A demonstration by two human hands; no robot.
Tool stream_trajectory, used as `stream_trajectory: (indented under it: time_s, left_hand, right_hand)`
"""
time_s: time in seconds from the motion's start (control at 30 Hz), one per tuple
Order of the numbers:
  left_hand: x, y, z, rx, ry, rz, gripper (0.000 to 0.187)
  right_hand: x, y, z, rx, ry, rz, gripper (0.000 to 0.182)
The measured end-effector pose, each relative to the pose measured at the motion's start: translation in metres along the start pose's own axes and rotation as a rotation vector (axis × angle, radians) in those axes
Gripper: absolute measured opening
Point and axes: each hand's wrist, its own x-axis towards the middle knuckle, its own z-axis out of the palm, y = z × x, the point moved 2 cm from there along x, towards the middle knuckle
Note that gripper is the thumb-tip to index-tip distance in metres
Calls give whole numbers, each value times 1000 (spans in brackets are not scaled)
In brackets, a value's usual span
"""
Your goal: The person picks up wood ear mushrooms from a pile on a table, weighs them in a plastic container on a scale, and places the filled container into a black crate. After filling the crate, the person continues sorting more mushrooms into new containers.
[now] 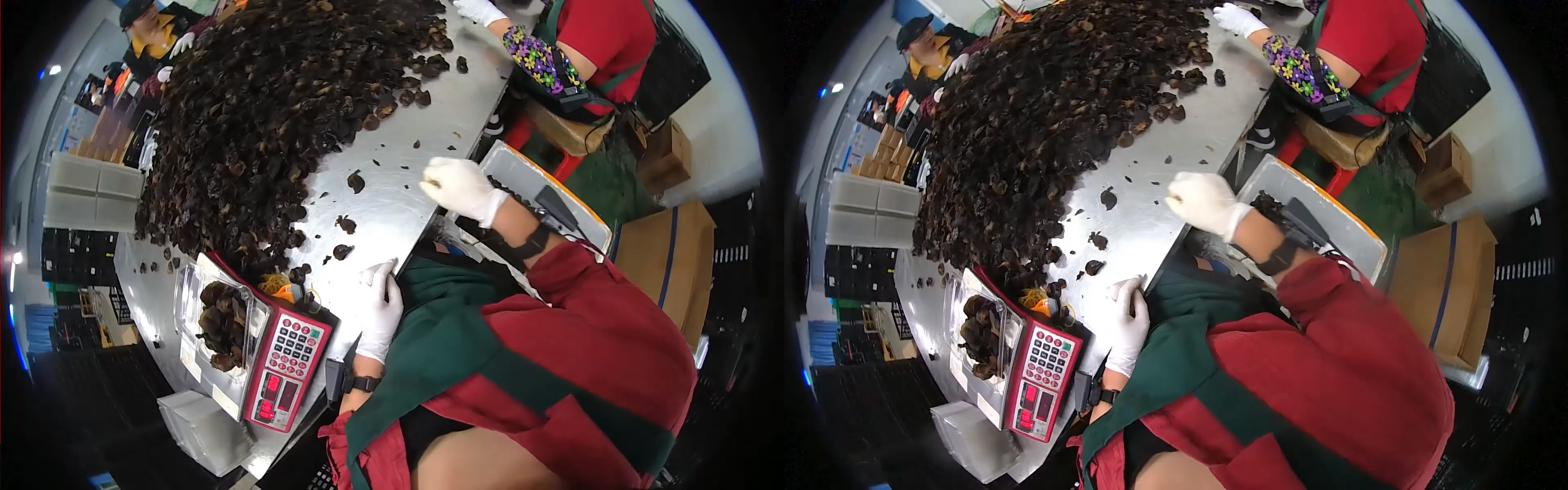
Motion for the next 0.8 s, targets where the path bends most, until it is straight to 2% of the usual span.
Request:
stream_trajectory:
  time_s: [0.03,0.07,0.2,0.27,0.37,0.5,0.63,0.7,0.77,0.8]
  left_hand:
    - [-1,0,0,10,-2,7,32]
    - [-2,-1,-1,13,6,1,32]
    - [-6,-6,2,-26,-11,-22,32]
    - [-7,-11,6,-45,-3,-25,32]
    - [-7,-10,6,-21,3,-8,32]
    - [-10,-13,8,-26,10,-30,33]
    - [-11,-16,8,-54,8,-18,33]
    - [-10,-16,6,-62,13,-10,33]
    - [-10,-15,4,-140,0,-32,34]
    - [-9,-14,2,-156,1,-30,34]
  right_hand:
    - [14,-13,10,57,67,-105,17]
    - [26,-24,21,90,39,-110,14]
    - [71,-59,68,118,169,-214,12]
    - [87,-59,91,-83,64,-107,11]
    - [84,-56,96,64,93,-139,10]
    - [69,-41,77,203,5,-135,12]
    - [43,2,29,109,-39,-125,16]
    - [26,22,-5,9,-101,-50,15]
    - [12,44,-30,-208,-283,51,19]
    - [7,46,-40,-317,-273,73,23]
